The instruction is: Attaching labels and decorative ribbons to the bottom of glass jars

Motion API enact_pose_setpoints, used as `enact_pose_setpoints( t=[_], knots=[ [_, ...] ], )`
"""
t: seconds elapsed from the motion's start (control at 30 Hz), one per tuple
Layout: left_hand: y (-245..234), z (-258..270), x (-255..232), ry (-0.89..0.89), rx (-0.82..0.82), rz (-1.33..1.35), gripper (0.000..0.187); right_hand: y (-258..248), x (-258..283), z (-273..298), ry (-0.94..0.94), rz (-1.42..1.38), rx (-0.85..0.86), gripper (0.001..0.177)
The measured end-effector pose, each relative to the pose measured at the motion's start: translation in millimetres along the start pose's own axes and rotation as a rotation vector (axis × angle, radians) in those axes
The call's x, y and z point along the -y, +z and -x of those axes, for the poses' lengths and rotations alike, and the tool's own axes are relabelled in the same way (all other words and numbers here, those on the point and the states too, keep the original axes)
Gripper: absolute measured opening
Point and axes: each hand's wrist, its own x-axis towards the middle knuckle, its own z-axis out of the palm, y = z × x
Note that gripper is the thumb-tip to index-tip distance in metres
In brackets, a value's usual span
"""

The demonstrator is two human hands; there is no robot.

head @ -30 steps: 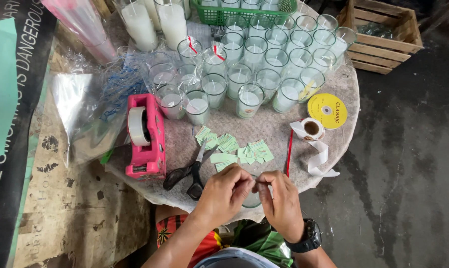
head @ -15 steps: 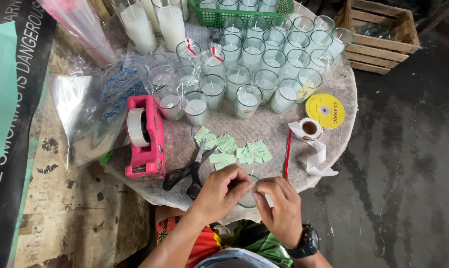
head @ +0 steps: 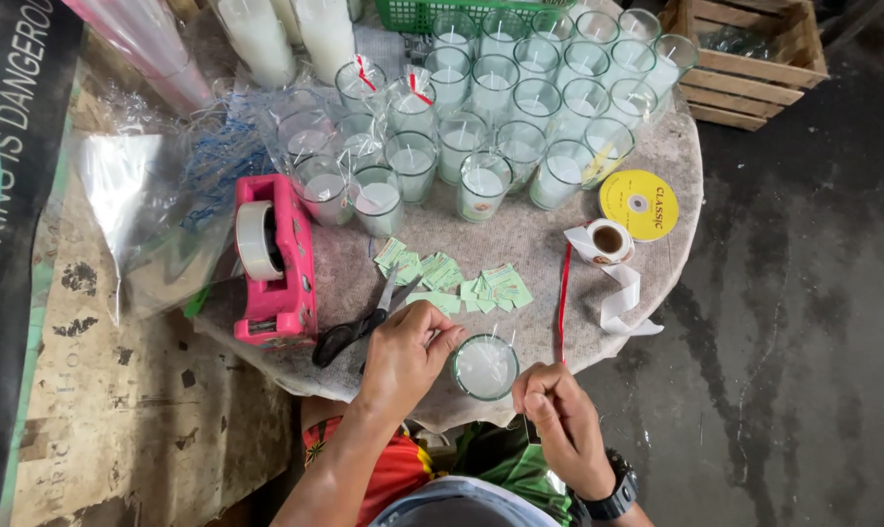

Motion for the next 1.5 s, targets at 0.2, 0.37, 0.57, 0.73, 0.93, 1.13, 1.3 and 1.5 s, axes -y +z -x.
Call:
enact_pose_setpoints(
  t=[0.2,0.37,0.57,0.73,0.93,1.13,1.3,1.5],
  knots=[
    [-13,11,11,-0.021,-0.030,-0.233,0.016,-3,-15,-3,-0.235,0.479,0.065,0.014],
    [-38,31,15,-0.184,0.133,-0.814,0.033,-9,-14,-15,-0.326,0.744,0.141,0.011],
    [-39,46,27,-0.172,0.110,-1.040,0.045,7,15,-27,-0.338,0.866,0.098,0.024],
    [-36,41,34,-0.206,0.231,-1.059,0.047,26,21,-36,-0.301,1.066,0.130,0.045],
    [-38,48,46,-0.183,0.197,-0.927,0.045,28,23,-44,-0.240,1.211,0.216,0.043],
    [-64,56,38,-0.364,0.133,-0.148,0.054,22,18,-46,-0.264,1.042,0.168,0.019],
    [-68,63,36,-0.511,0.254,0.379,0.036,24,16,-42,-0.320,0.916,0.022,0.005],
    [-58,64,19,-0.503,0.263,1.165,0.038,8,4,-32,-0.093,0.560,-0.025,0.023]
  ],
)
